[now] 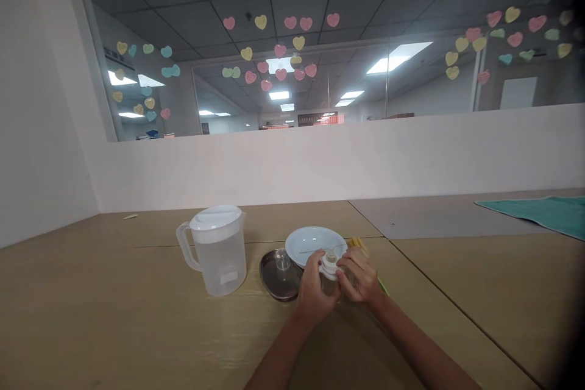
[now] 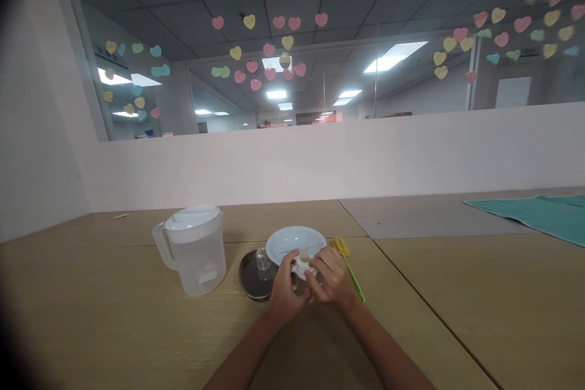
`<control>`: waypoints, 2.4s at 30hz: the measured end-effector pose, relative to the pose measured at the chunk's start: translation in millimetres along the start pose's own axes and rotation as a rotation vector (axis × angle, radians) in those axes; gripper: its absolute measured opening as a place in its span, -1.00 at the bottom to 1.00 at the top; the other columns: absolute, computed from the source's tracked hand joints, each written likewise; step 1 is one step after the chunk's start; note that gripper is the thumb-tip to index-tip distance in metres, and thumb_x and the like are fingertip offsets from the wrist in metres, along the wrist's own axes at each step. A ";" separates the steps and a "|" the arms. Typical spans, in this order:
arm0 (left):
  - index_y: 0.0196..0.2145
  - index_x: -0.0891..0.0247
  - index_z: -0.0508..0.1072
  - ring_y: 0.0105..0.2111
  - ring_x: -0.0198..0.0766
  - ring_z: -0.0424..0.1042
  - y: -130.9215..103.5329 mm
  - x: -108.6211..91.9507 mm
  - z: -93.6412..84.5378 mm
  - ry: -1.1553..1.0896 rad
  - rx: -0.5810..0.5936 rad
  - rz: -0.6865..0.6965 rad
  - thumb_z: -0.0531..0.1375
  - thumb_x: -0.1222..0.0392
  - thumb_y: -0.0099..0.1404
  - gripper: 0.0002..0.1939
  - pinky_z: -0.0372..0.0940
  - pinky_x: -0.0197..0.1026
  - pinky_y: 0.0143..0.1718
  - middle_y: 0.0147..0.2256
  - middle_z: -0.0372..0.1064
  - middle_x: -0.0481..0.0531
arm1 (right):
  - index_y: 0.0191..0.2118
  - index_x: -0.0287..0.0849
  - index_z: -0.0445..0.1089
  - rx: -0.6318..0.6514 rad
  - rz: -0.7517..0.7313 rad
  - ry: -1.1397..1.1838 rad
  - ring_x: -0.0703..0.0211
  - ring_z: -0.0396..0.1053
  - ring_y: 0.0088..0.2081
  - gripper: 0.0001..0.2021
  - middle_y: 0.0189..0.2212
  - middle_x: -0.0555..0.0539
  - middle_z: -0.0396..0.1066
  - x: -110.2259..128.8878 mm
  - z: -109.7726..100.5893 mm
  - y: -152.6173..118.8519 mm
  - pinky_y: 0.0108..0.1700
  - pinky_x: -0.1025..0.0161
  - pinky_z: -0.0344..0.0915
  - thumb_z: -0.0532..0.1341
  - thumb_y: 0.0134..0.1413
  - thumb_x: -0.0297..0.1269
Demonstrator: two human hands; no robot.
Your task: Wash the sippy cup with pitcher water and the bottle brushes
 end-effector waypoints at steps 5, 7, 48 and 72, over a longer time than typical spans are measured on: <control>0.07 0.26 0.17 0.08 -0.08 0.17 2.2 0.0 -0.7 -0.004 0.057 0.008 0.18 0.18 0.10 -0.43 0.15 0.03 0.10 0.06 0.14 0.20 | -0.32 -0.13 0.37 0.012 0.005 0.044 0.09 0.27 -0.36 -0.83 -0.44 -0.09 0.33 11.5 1.1 5.0 -0.22 0.04 0.20 0.10 -0.06 -0.27; 0.09 0.23 0.16 0.07 -0.09 0.19 3.4 -1.2 -1.5 0.008 0.075 -0.002 0.17 0.20 0.11 -0.43 0.18 0.00 0.07 0.06 0.13 0.19 | -0.27 -0.14 0.36 -0.051 0.055 0.087 0.08 0.28 -0.32 -0.80 -0.39 -0.11 0.34 10.9 -2.3 5.6 -0.21 0.05 0.21 0.08 -0.04 -0.26; 0.00 0.21 0.21 -0.08 -0.14 0.28 5.6 2.2 -1.0 -0.080 0.096 -0.128 0.21 0.23 0.04 -0.47 0.20 -0.09 -0.03 -0.08 0.29 0.09 | -0.26 -0.15 0.30 -0.076 0.270 0.043 0.12 0.34 -0.28 -0.85 -0.36 -0.11 0.38 -1.6 -0.4 1.7 -0.23 0.16 0.29 0.06 0.03 -0.32; 0.10 0.24 0.11 -0.05 -0.06 0.25 2.8 2.0 -4.5 0.118 0.170 -0.011 0.18 0.17 0.09 -0.38 0.13 0.01 0.01 -0.04 0.25 0.18 | -0.39 -0.14 0.27 0.031 0.433 -0.109 0.12 0.28 -0.34 -0.75 -0.42 -0.06 0.33 -7.3 18.9 0.1 -0.29 0.21 0.17 0.18 -0.04 -0.05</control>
Point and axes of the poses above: each hand's wrist, its own y-axis towards the middle knuckle, its own z-axis out of the palm, x = y × z, the point moved 5 cm from there along y, towards the middle knuckle
